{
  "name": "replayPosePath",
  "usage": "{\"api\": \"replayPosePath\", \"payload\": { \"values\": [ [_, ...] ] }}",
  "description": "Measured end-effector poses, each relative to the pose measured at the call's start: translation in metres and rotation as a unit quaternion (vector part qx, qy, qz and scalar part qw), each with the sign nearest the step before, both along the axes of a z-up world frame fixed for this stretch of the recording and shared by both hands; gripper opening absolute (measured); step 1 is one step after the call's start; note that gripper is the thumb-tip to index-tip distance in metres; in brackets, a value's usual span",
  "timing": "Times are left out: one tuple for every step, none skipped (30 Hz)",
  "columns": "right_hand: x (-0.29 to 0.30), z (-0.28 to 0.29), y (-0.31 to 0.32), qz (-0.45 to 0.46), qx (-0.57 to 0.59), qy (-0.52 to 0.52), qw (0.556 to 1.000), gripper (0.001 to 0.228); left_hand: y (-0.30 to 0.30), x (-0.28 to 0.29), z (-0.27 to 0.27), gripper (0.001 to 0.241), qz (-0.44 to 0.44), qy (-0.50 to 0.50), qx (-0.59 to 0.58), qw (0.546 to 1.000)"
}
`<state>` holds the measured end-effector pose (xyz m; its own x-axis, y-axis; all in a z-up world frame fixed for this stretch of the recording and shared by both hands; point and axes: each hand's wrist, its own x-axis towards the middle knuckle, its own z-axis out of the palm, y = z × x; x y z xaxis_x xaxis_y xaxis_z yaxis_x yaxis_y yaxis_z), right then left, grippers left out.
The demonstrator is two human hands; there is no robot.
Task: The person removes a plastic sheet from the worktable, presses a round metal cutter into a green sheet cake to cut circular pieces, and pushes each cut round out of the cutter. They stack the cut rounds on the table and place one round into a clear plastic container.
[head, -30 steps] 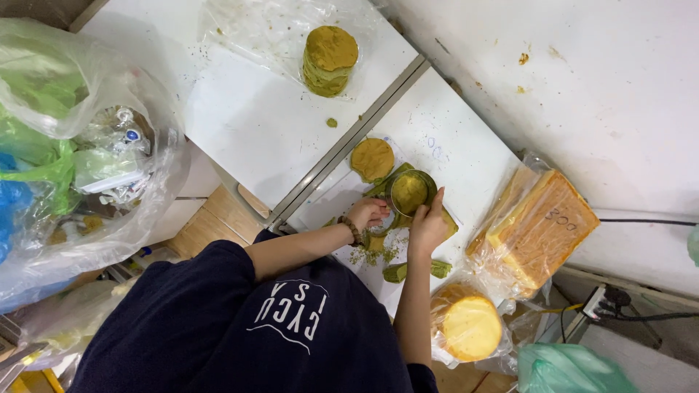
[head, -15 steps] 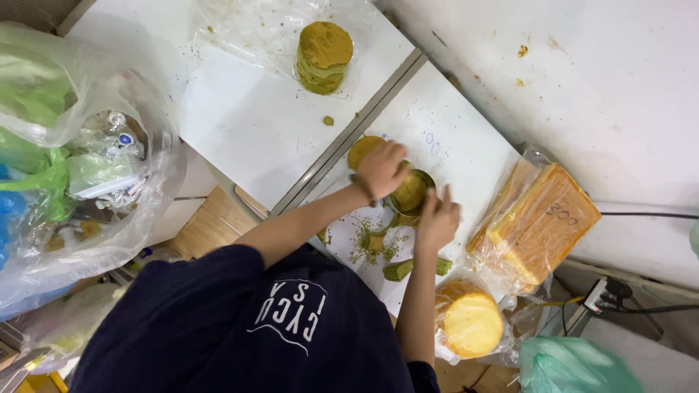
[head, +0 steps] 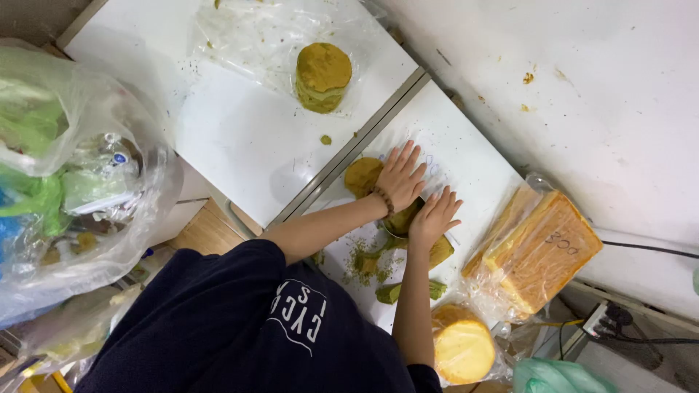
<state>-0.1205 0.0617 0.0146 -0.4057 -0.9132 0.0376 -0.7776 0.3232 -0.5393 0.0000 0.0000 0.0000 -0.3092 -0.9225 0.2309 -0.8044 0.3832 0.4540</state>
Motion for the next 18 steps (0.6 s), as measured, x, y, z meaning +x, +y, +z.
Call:
{"api": "replayPosePath", "payload": {
  "values": [
    [0.001,-0.001,0.002,-0.002,-0.003,-0.008,1.000,0.054,0.000,0.000,0.001,0.050,-0.004,-0.010,0.006,1.000],
    [0.000,-0.003,0.002,-0.006,-0.003,-0.009,1.000,0.054,-0.001,0.001,0.003,0.050,-0.008,-0.011,0.006,1.000],
    [-0.003,-0.005,0.001,0.006,-0.001,-0.020,1.000,0.053,-0.001,-0.001,0.005,0.049,-0.015,-0.022,0.008,1.000],
    [-0.005,-0.007,0.001,0.018,0.002,-0.031,0.999,0.052,-0.001,-0.002,0.008,0.049,-0.021,-0.034,0.009,0.999],
    [-0.007,-0.011,0.003,0.018,0.001,-0.030,0.999,0.052,-0.001,-0.003,0.006,0.049,-0.022,-0.032,0.009,0.999],
    [-0.009,-0.014,0.005,0.017,0.000,-0.034,0.999,0.051,0.000,-0.004,0.005,0.049,-0.025,-0.033,0.006,0.999],
    [-0.010,-0.017,0.005,0.016,-0.002,-0.038,0.999,0.051,0.000,-0.004,0.004,0.049,-0.028,-0.033,0.001,0.999],
    [-0.010,-0.018,0.002,0.014,-0.004,-0.037,0.999,0.051,-0.002,-0.004,0.006,0.049,-0.029,-0.032,-0.001,0.999],
    [-0.011,-0.019,0.002,0.017,-0.001,-0.029,0.999,0.050,-0.001,-0.005,0.006,0.050,-0.031,-0.034,0.000,0.999],
    [-0.012,-0.020,0.003,0.019,0.002,-0.021,1.000,0.049,-0.001,-0.007,0.007,0.050,-0.032,-0.037,0.001,0.999],
    [-0.013,-0.022,0.004,0.018,0.000,-0.018,1.000,0.049,-0.001,-0.008,0.007,0.050,-0.033,-0.034,-0.001,0.999],
    [-0.013,-0.023,0.006,0.026,-0.017,-0.027,0.999,0.048,-0.001,-0.009,0.007,0.051,-0.035,-0.038,-0.009,0.999],
    [-0.014,-0.025,0.007,0.035,-0.032,-0.035,0.998,0.047,0.000,-0.010,0.007,0.052,-0.034,-0.042,-0.016,0.998],
    [-0.013,-0.023,0.006,0.037,-0.034,-0.032,0.998,0.047,0.001,-0.010,0.005,0.052,-0.033,-0.040,-0.017,0.999],
    [-0.011,-0.021,0.007,0.037,-0.035,-0.025,0.998,0.047,0.003,-0.010,0.002,0.051,-0.038,-0.036,-0.022,0.998],
    [-0.009,-0.019,0.009,0.037,-0.036,-0.019,0.998,0.046,0.005,-0.010,0.000,0.050,-0.043,-0.032,-0.026,0.998],
    [-0.008,-0.021,0.005,0.038,-0.038,-0.018,0.998,0.046,0.000,-0.008,-0.001,0.050,-0.043,-0.031,-0.027,0.998],
    [-0.007,-0.024,0.003,0.035,-0.037,-0.012,0.999,0.046,-0.004,-0.006,-0.002,0.048,-0.043,-0.031,-0.019,0.998]
  ]
}}
